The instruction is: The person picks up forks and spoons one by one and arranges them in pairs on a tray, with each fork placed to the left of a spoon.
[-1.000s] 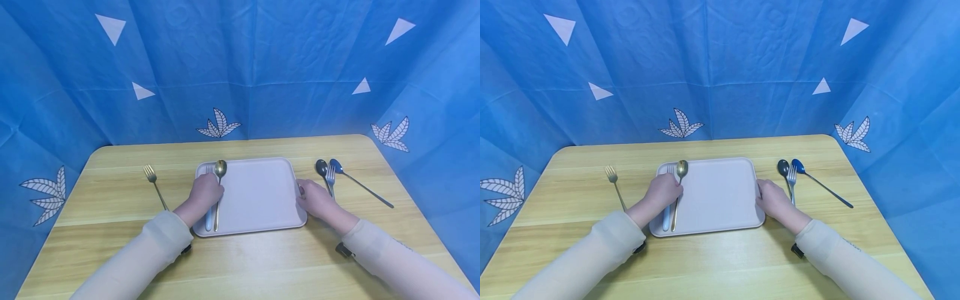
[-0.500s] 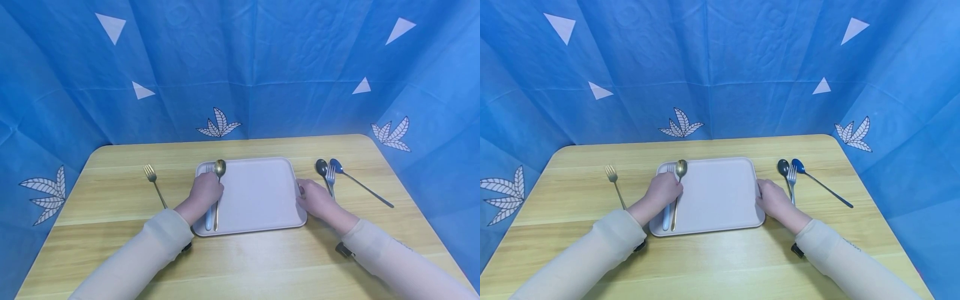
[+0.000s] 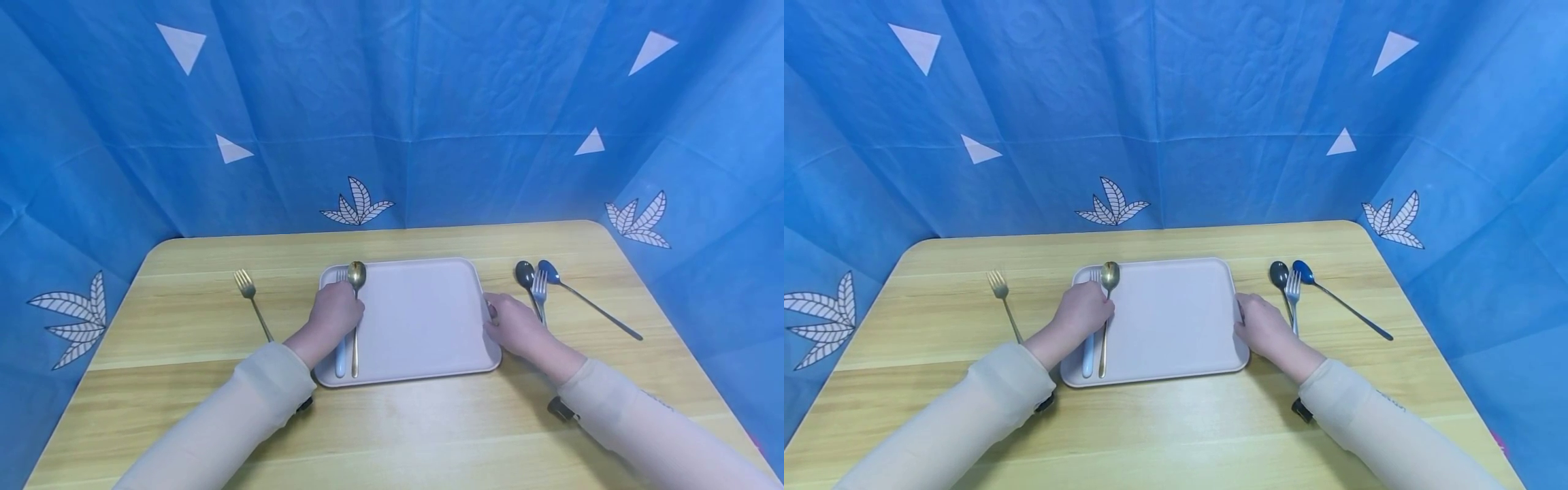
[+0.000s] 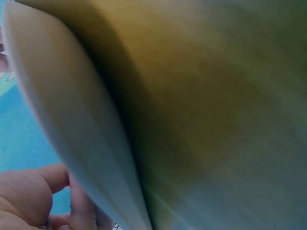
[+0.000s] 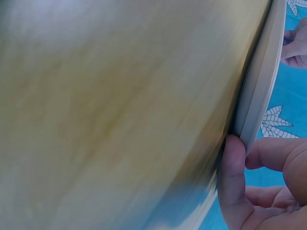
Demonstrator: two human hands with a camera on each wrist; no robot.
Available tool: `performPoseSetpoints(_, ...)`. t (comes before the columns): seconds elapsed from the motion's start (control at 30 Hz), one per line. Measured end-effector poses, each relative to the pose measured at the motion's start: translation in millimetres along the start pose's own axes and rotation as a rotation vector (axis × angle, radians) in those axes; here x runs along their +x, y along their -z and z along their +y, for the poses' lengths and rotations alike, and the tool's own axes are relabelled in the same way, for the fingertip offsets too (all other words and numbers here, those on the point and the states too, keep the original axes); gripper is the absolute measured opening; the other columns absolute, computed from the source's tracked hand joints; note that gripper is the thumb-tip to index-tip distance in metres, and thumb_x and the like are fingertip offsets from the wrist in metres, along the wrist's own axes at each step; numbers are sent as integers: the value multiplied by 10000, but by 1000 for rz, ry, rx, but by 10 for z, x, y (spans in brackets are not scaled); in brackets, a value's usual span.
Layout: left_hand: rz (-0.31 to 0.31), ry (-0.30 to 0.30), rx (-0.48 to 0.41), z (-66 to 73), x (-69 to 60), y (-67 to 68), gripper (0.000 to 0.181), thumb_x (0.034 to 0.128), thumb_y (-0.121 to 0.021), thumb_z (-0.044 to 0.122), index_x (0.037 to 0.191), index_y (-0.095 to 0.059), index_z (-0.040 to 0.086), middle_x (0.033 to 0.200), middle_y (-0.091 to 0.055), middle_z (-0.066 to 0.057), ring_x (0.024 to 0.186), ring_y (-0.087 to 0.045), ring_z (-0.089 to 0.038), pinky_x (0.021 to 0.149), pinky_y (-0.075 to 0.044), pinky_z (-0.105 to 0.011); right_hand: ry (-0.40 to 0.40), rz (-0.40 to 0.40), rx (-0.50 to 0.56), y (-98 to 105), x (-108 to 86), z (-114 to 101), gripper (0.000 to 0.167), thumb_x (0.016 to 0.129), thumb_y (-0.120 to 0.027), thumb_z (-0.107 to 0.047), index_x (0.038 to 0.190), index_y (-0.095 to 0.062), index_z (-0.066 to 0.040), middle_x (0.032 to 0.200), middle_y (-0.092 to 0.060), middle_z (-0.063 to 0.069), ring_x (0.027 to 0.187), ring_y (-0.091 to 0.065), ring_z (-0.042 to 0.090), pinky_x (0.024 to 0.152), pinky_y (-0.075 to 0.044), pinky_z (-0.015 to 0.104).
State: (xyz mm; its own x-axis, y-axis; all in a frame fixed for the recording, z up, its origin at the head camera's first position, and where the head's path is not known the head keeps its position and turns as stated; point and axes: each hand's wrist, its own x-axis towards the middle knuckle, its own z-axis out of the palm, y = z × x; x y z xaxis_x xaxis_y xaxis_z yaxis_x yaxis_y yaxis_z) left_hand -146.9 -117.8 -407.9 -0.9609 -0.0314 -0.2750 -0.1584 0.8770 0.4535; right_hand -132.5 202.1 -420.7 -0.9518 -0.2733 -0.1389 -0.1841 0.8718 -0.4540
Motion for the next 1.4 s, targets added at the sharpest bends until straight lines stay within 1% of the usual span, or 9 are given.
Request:
performPoseSetpoints(0.17,4,-8,1,-8,-2,-2,279,934,-528,117,658,-543,83,604,-499,-42,507,-534,-162,426,-428,-261,-1,-2,6,3,-7,0,575,840,-676,-19,1365,-489,126,984,-639,160,833,-607,259,755,-539,422)
performPoseSetpoints(0.3,7,-13,1,-14,0,-3,299,934,-528,118,636,-519,92,583,-465,-25,496,-519,-159,424,-422,-261,-2,-4,4,7,-12,-1,570,842,-680,-25,1363,-496,118,979,-635,151,828,-602,252,752,-538,420)
performPoseSetpoints(0.57,2,-4,-7,-5,4,-1,285,934,-523,122,653,-553,82,601,-511,-46,511,-539,-169,431,-423,-263,-6,-7,4,10,-14,-1,568,846,-680,-30,1362,-496,119,1021,-644,180,875,-620,284,790,-540,450)
performPoseSetpoints(0.77,-2,2,-20,4,0,1,287,937,-518,119,656,-558,79,590,-498,-38,507,-534,-167,428,-421,-261,-8,-10,8,11,-11,4,567,848,-679,-29,1364,-495,118,1029,-643,184,877,-619,281,787,-542,443)
performPoseSetpoints(1.0,-8,9,-14,17,-28,34,348,957,-532,165,618,-490,98,544,-417,0,454,-452,-138,414,-394,-255,-5,-13,12,14,-7,17,578,843,-677,-25,1369,-487,122,981,-628,149,818,-592,242,732,-533,398)
performPoseSetpoints(1.1,-10,11,-14,24,-42,51,363,965,-532,181,615,-486,96,530,-406,8,435,-423,-125,407,-379,-247,3,-9,15,15,-4,22,571,838,-676,-19,1362,-497,118,943,-619,127,788,-579,228,698,-523,376)
performPoseSetpoints(1.23,-2,0,-17,21,-72,81,371,966,-529,186,608,-494,97,515,-404,18,426,-413,-118,400,-364,-243,3,-10,15,19,-2,18,566,841,-679,-20,1359,-499,119,954,-626,136,799,-589,236,709,-530,384)
performPoseSetpoints(1.27,2,-3,-19,17,-81,91,375,966,-528,187,603,-492,101,511,-405,19,425,-415,-119,399,-362,-243,0,-13,15,21,0,17,570,842,-681,-22,1363,-495,120,975,-635,148,819,-602,245,728,-538,396)
performPoseSetpoints(1.4,23,-27,-23,-31,-96,130,385,964,-519,185,588,-480,113,496,-406,22,430,-423,-126,407,-367,-250,-7,-19,18,25,4,10,581,844,-684,-21,1370,-484,123,1015,-655,175,865,-628,272,770,-550,422)
